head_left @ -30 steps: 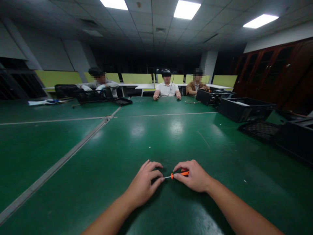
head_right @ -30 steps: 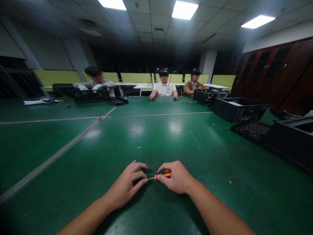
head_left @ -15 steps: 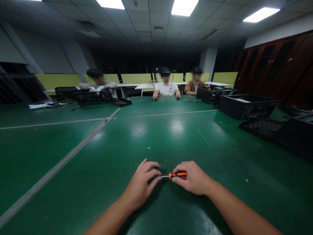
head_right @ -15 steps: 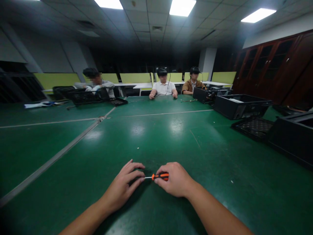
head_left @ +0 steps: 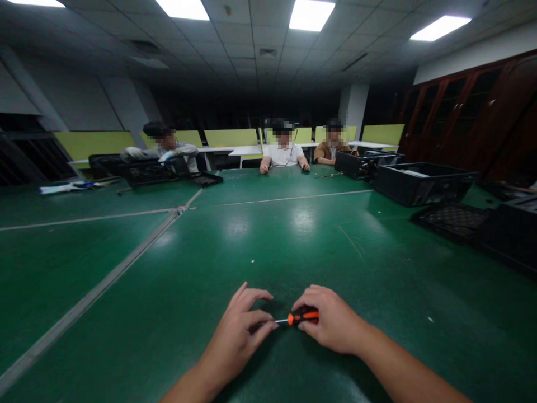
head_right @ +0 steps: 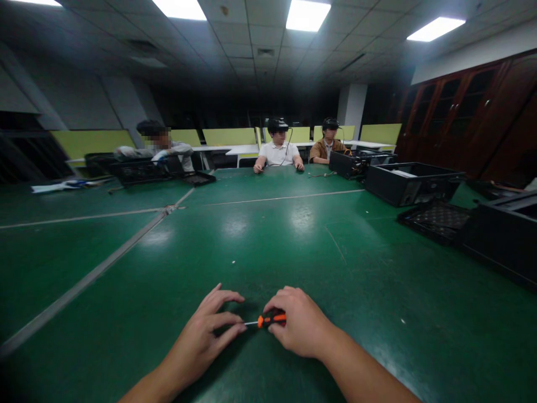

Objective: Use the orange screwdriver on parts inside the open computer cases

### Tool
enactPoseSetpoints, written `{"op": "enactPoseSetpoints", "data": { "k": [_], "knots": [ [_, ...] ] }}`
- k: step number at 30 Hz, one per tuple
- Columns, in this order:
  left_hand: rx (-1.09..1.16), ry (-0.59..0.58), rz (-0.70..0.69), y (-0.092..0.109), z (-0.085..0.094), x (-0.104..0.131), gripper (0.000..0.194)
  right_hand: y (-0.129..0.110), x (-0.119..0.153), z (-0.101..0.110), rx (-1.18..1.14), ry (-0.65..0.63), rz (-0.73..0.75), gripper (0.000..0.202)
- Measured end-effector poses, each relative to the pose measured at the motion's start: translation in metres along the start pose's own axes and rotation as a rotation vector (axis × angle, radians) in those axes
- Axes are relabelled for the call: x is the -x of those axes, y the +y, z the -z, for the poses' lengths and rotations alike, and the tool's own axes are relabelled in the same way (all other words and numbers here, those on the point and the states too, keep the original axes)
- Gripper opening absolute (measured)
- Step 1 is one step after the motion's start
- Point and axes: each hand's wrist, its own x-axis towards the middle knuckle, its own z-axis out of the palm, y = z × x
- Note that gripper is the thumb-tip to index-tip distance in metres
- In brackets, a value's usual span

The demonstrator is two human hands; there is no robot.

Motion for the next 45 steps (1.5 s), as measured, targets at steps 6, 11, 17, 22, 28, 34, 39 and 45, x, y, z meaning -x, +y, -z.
{"op": "enactPoseSetpoints", "data": {
  "k": [6, 11, 17, 22, 28, 34, 39, 45],
  "knots": [
    [0.013, 0.004, 0.038, 0.0024, 0.0030, -0.0016, 0.013, 0.0006, 0.0006, -0.0015, -0.017, -0.005, -0.015, 0.026],
    [0.008, 0.013, 0.040, 0.0032, 0.0029, -0.0023, 0.016, -0.0007, -0.0001, -0.0011, -0.026, -0.005, -0.013, 0.026],
    [0.001, 0.045, 0.023, 0.0035, 0.0041, 0.0000, 0.008, -0.0005, 0.0003, -0.0019, -0.018, -0.011, -0.011, 0.027],
    [-0.013, 0.052, 0.008, 0.0052, 0.0049, -0.0013, 0.024, 0.0015, 0.0003, -0.0025, -0.007, -0.027, -0.016, 0.026],
    [-0.026, 0.093, -0.009, 0.0039, 0.0045, 0.0006, 0.013, 0.0011, 0.0009, -0.0022, 0.000, -0.032, -0.012, 0.027],
    [-0.030, 0.089, -0.001, 0.0072, 0.0071, 0.0011, 0.014, -0.0003, 0.0011, -0.0015, 0.002, -0.042, -0.022, 0.025],
    [-0.037, 0.044, 0.021, 0.0070, 0.0059, -0.0001, 0.022, -0.0009, 0.0013, -0.0002, -0.002, -0.040, -0.022, 0.025],
    [-0.047, 0.048, 0.028, 0.0052, 0.0054, 0.0008, 0.012, -0.0003, 0.0012, -0.0012, 0.003, -0.035, -0.023, 0.026]
  ]
}}
